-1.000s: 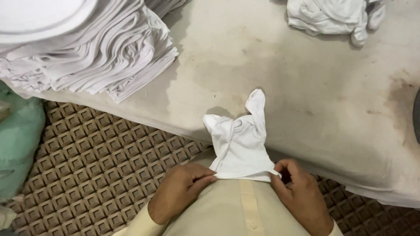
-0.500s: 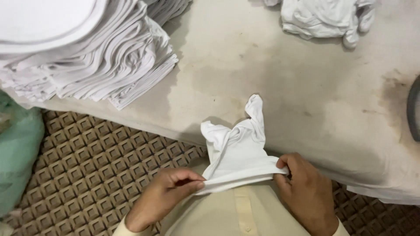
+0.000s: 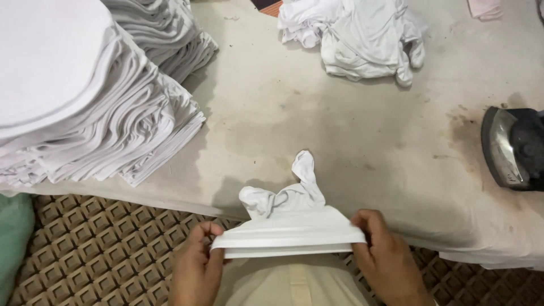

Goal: Ironing and folding baby onesies on a work table in a garment factory.

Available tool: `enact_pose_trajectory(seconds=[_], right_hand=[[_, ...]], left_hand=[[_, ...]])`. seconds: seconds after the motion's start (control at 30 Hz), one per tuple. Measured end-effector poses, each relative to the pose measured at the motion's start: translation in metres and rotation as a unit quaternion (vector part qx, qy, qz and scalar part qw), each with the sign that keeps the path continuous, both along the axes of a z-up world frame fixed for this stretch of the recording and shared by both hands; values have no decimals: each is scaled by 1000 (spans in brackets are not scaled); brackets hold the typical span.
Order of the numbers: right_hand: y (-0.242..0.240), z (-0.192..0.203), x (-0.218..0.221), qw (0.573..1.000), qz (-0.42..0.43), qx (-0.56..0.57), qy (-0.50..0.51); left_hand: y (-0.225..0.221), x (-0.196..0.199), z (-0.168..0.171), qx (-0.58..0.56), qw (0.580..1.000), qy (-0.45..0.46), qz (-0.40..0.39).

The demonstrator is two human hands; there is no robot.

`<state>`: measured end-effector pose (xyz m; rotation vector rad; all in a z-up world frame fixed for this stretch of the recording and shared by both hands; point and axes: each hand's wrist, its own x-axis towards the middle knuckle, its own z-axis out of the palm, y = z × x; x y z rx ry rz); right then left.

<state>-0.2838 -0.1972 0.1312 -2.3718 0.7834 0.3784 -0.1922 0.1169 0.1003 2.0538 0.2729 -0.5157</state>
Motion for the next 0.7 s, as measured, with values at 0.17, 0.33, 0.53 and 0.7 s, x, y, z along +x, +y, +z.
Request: enact_pose_trajectory(seconds=[0.17, 0.33, 0.53, 0.7], right_hand=[[-6, 78, 32, 961, 117, -148, -204], [-52, 122, 56, 951, 126, -204, -197], [-99, 120, 34, 957, -99, 209, 176], [-106, 134, 69, 962, -120, 177, -171]], left_hand=[[-50, 30, 108, -75, 991, -101, -46], [-50, 44, 102, -123, 777, -616, -35], [-82, 78, 95, -225, 952, 140, -156], [-138, 112, 104, -193, 965, -108, -139]])
